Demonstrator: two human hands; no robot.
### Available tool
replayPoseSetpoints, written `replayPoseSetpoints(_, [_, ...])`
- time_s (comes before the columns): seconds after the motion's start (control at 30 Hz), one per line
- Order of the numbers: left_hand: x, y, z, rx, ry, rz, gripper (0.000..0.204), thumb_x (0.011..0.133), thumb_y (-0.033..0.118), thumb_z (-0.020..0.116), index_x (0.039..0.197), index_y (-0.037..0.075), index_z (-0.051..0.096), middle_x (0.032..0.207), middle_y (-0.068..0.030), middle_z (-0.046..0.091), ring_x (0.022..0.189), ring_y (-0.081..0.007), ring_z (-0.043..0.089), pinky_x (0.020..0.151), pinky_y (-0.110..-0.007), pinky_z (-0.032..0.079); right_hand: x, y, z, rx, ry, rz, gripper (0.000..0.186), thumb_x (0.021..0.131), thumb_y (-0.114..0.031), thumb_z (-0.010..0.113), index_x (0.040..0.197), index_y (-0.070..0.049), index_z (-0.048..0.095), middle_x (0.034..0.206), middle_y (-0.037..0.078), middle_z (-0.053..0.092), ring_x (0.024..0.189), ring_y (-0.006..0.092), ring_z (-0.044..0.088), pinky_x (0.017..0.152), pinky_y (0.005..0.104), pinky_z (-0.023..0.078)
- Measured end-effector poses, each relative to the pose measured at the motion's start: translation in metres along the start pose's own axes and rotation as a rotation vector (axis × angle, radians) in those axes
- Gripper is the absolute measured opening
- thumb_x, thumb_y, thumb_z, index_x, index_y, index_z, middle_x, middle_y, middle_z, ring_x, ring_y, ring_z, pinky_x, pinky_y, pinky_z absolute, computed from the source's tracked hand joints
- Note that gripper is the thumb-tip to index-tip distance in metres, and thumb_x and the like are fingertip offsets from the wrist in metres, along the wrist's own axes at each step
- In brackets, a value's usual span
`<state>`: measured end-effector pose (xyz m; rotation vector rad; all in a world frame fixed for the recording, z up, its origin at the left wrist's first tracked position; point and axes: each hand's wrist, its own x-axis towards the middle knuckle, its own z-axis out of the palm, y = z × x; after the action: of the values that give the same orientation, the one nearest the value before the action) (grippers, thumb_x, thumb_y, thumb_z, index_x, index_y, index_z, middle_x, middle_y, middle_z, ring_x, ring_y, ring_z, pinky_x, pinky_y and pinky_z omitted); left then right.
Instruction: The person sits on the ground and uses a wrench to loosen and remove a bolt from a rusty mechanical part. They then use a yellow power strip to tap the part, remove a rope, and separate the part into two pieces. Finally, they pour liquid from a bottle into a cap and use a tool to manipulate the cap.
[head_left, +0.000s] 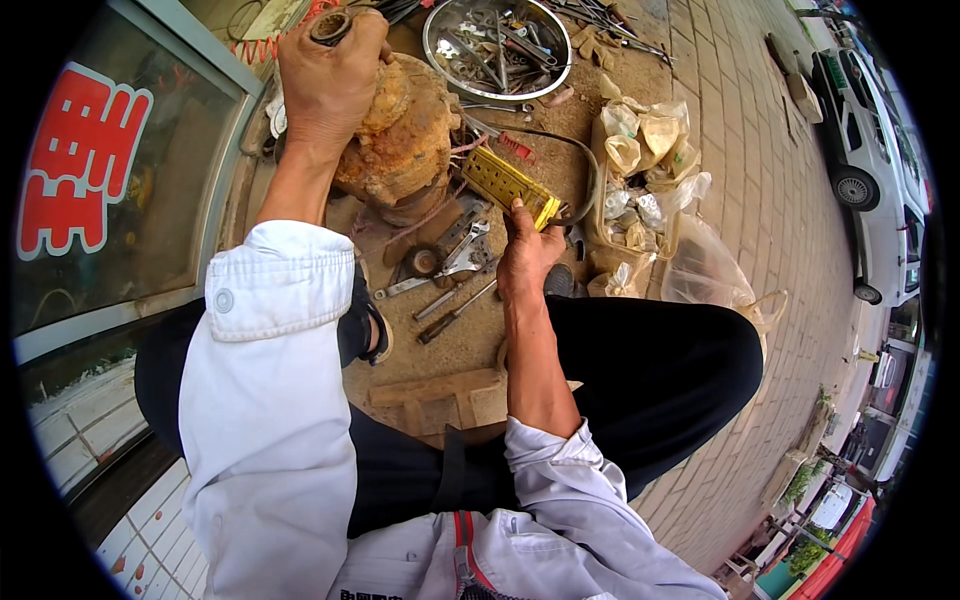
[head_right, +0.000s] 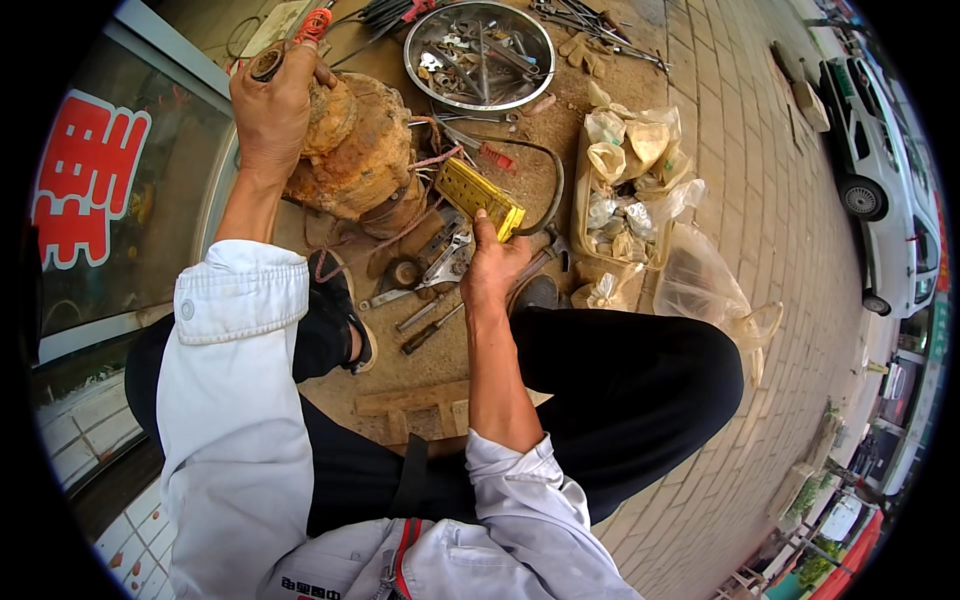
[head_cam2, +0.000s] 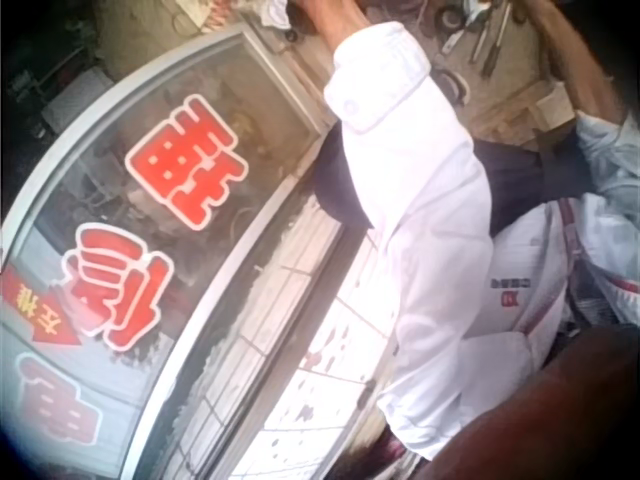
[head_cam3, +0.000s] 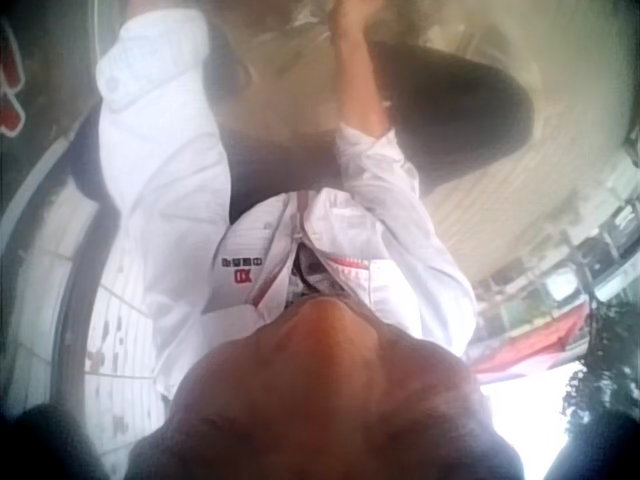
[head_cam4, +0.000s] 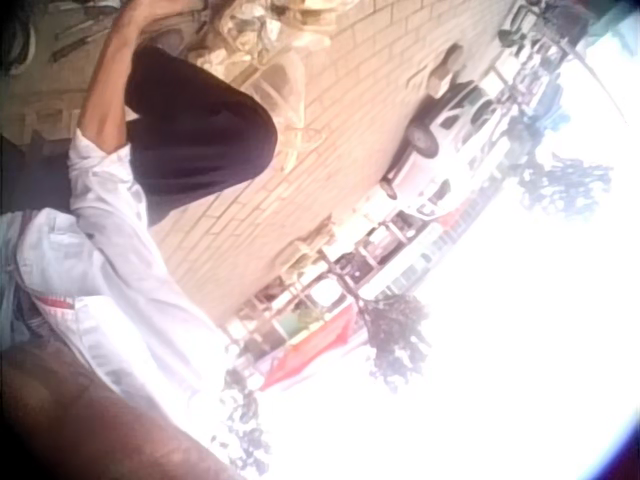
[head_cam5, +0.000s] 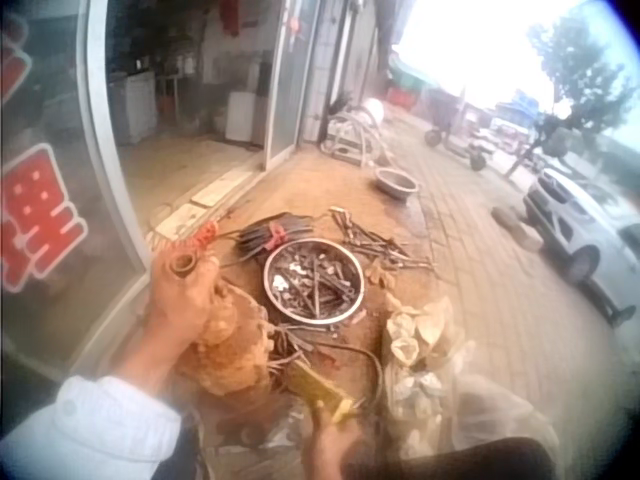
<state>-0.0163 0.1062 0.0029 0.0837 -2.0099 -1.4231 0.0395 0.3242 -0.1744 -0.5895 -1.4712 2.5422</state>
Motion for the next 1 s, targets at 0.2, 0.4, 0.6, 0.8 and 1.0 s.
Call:
replayPoseSetpoints(0.2, [-0.0006,-0.0025,-0.0003,-0.039,-0.007,0.005,0.025,0.092,0.012,0.056,0.072,-0.001,0.061,0.069,-0.0043,0.064,0.068,-0.0135,0.06,0.069,-0.03,0.048,-0.003,0.0041,0.0005,-0.054,0.018,0.054,0.021,0.087,0.001,0.07,0.106,0.007,0.063,0.098,0.011,0.069,0.085,0.017,0.064,0.08,0.0313,0.051])
replayPoseSetpoints(0.4, [-0.0007,0.0007,-0.0005,0.045,-0.004,0.004,0.03,0.093,0.014,0.056,0.067,0.0,0.062,0.068,-0.0021,0.064,0.069,-0.0122,0.059,0.07,-0.029,0.046,-0.0055,0.0045,0.0008,-0.041,0.03,0.056,0.02,0.086,0.0,0.07,0.104,0.007,0.063,0.098,0.011,0.069,0.084,0.0172,0.064,0.079,0.0322,0.051])
replayPoseSetpoints(0.6, [-0.0003,0.0008,-0.0009,0.083,-0.007,0.017,0.031,0.092,0.016,0.058,0.066,0.0,0.063,0.067,-0.0019,0.065,0.068,-0.0122,0.058,0.071,-0.029,0.046,-0.0048,0.0042,-0.0014,-0.073,0.004,0.068,0.021,0.087,-0.001,0.07,0.106,0.007,0.062,0.099,0.012,0.069,0.085,0.0179,0.065,0.08,0.0329,0.052])
replayPoseSetpoints(0.8, [-0.0008,-0.0035,-0.0029,0.057,-0.022,0.012,0.031,0.093,0.017,0.057,0.067,0.0,0.063,0.069,-0.004,0.066,0.068,-0.0135,0.06,0.073,-0.031,0.047,-0.0069,0.0027,0.0046,0.014,0.033,0.082,0.022,0.088,0.0,0.07,0.107,0.006,0.062,0.101,0.013,0.069,0.087,0.0192,0.066,0.082,0.0328,0.053])
replayPoseSetpoints(1.0, [-0.0003,-0.0029,-0.0024,0.069,-0.014,0.017,0.03,0.093,0.017,0.057,0.069,0.0,0.063,0.069,-0.0049,0.066,0.069,-0.0145,0.061,0.073,-0.032,0.048,-0.0076,0.0015,0.0042,-0.013,0.001,0.075,0.023,0.088,0.001,0.069,0.109,0.007,0.063,0.103,0.013,0.069,0.089,0.0187,0.066,0.082,0.0317,0.053])
